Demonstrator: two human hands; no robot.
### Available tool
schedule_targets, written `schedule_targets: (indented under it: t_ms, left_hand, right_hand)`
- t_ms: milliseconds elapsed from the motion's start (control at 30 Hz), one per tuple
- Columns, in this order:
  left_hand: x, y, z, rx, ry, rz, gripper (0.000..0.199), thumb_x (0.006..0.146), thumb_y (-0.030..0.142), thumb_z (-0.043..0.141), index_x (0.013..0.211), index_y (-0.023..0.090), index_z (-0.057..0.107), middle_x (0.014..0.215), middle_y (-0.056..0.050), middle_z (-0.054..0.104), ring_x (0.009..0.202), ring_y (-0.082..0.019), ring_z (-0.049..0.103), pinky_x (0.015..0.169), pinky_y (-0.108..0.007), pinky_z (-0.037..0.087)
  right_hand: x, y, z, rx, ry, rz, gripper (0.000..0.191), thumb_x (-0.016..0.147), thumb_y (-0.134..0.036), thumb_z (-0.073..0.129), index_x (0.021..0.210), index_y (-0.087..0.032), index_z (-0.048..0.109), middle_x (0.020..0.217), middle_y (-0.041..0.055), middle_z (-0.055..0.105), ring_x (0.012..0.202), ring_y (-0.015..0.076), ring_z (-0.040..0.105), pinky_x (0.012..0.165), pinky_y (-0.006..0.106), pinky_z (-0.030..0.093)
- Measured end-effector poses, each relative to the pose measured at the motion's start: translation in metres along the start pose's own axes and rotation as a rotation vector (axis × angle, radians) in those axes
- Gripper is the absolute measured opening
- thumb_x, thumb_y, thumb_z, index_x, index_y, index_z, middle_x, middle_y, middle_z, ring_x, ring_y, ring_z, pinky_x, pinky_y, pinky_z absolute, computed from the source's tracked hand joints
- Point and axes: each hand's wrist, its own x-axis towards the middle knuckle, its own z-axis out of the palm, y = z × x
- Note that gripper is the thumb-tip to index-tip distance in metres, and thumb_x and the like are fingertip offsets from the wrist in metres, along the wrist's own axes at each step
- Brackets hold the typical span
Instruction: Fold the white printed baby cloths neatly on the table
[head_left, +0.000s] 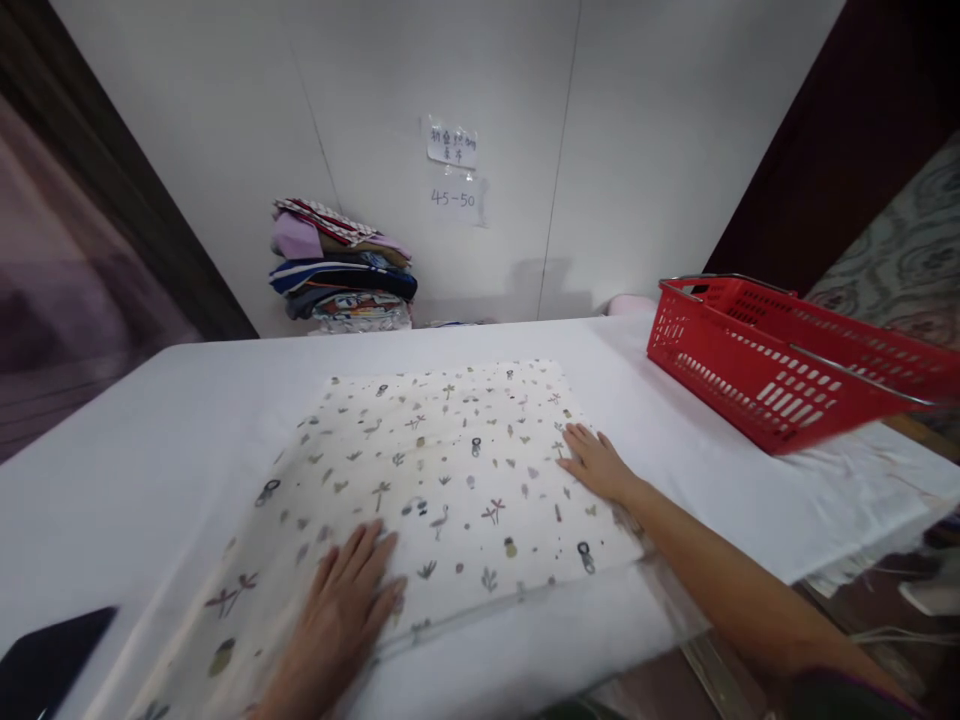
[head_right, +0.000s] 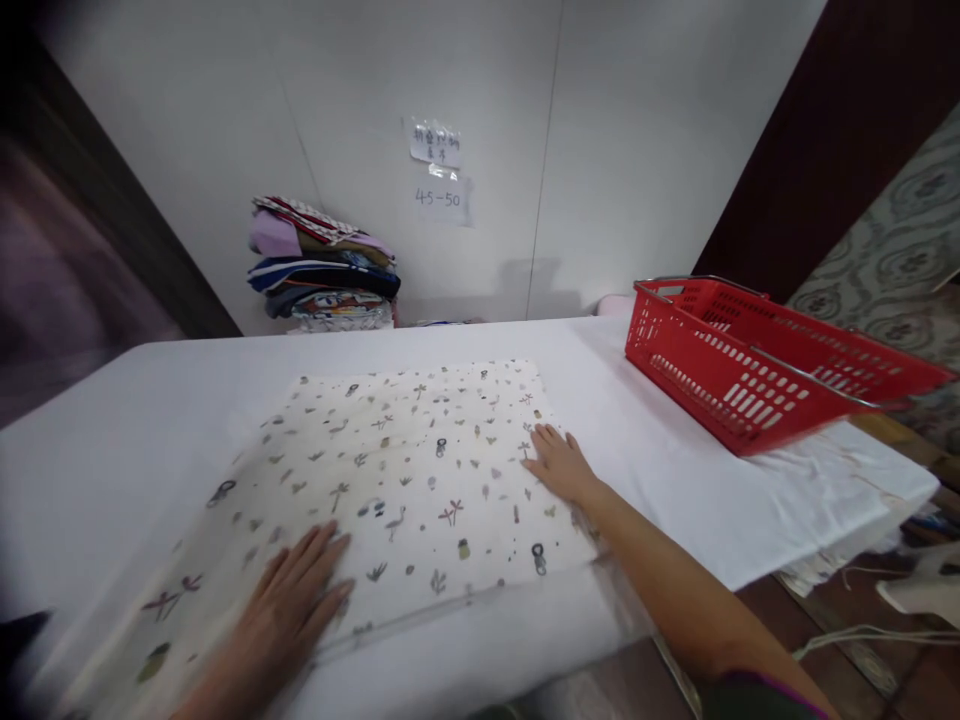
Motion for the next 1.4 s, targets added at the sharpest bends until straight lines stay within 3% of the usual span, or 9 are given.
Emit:
schedule_targets:
  t_ms: [167,367,533,733,900,1000,1100,1267,1400]
  left_hand:
    - [-0.023,0.0,-0.014,0.029,-0.01,-0.07,0.051,0.087,0.044,0.042,0.134,0.023,0.043,0.144,-0.007,0.036,0.134,-0.027,0.03,0.107,-0.05,0.028]
    - [-0.05,-0.008,-0.021,0.051,-0.051,-0.117,0.053,0.086,0.047,0.04,0.133,0.023,0.046,0.142,-0.006,0.039,0.132,-0.027,0.034,0.106,-0.05,0.03]
    - [-0.063,-0.022,-0.038,0.118,-0.044,-0.334,0.052,0.087,0.046,0.032,0.127,0.019,0.052,0.142,-0.008,0.039,0.134,-0.027,0.029,0.107,-0.051,0.027]
    - [-0.086,-0.044,-0.056,0.083,-0.086,-0.461,0.05,0.085,0.05,0.038,0.116,0.019,0.06,0.13,-0.009,0.053,0.124,-0.026,0.045,0.105,-0.043,0.036]
    - [-0.031,-0.022,-0.076,0.046,0.049,-0.396,0.044,0.087,0.046,0.039,0.111,0.018,0.062,0.129,-0.011,0.054,0.122,-0.027,0.046,0.103,-0.044,0.037]
    - [0.026,-0.003,-0.08,0.001,-0.001,-0.296,0.046,0.089,0.047,0.038,0.122,0.02,0.055,0.139,-0.009,0.044,0.131,-0.026,0.035,0.108,-0.047,0.027]
    - [0.062,-0.01,-0.067,0.011,-0.096,-0.309,0.049,0.089,0.049,0.038,0.128,0.022,0.049,0.146,-0.008,0.032,0.136,-0.027,0.024,0.11,-0.05,0.019]
    - [0.049,-0.059,-0.033,0.015,-0.218,-0.562,0.057,0.088,0.052,0.037,0.138,0.024,0.037,0.147,-0.009,0.03,0.137,-0.028,0.023,0.109,-0.049,0.018]
    - [0.049,-0.081,-0.033,-0.124,-0.18,-0.625,0.05,0.087,0.055,0.035,0.124,0.027,0.053,0.139,-0.006,0.045,0.13,-0.025,0.036,0.106,-0.041,0.027]
  right_hand:
    - [-0.028,-0.003,0.001,-0.048,0.09,-0.008,0.066,0.09,-0.056,0.027,0.143,-0.018,0.028,0.151,0.0102,0.018,0.139,0.0244,0.009,0.111,0.049,0.01]
    - [-0.062,-0.012,0.01,-0.066,0.078,0.053,0.065,0.09,-0.057,0.025,0.142,-0.018,0.032,0.15,0.0083,0.022,0.138,0.0244,0.014,0.11,0.05,0.015]
    - [-0.086,-0.023,0.021,-0.135,0.166,-0.018,0.065,0.091,-0.057,0.024,0.142,-0.017,0.032,0.149,0.0087,0.024,0.138,0.0242,0.015,0.111,0.048,0.013]
    - [-0.101,-0.02,0.032,-0.141,0.134,-0.025,0.064,0.09,-0.059,0.023,0.139,-0.021,0.038,0.147,0.0076,0.029,0.137,0.025,0.022,0.11,0.049,0.019]
    - [-0.058,-0.062,0.004,-0.133,0.186,-0.187,0.065,0.091,-0.057,0.02,0.143,-0.02,0.031,0.151,0.0051,0.017,0.139,0.0247,0.011,0.112,0.047,0.014]
    - [-0.018,-0.1,-0.004,-0.094,0.176,-0.277,0.066,0.091,-0.058,0.016,0.144,-0.019,0.028,0.152,0.004,0.014,0.139,0.0268,0.01,0.112,0.046,0.012]
    - [0.012,-0.119,0.008,-0.083,0.123,-0.277,0.066,0.091,-0.057,0.015,0.143,-0.019,0.03,0.151,0.0044,0.016,0.138,0.0308,0.013,0.111,0.048,0.013]
    - [0.024,-0.101,0.048,-0.114,0.07,-0.249,0.066,0.09,-0.06,0.017,0.142,-0.022,0.034,0.15,0.0041,0.02,0.138,0.0257,0.014,0.11,0.05,0.017]
    - [0.021,-0.091,0.061,-0.124,0.136,-0.276,0.063,0.09,-0.06,0.018,0.141,-0.026,0.034,0.15,0.0023,0.02,0.138,0.0259,0.014,0.109,0.05,0.018]
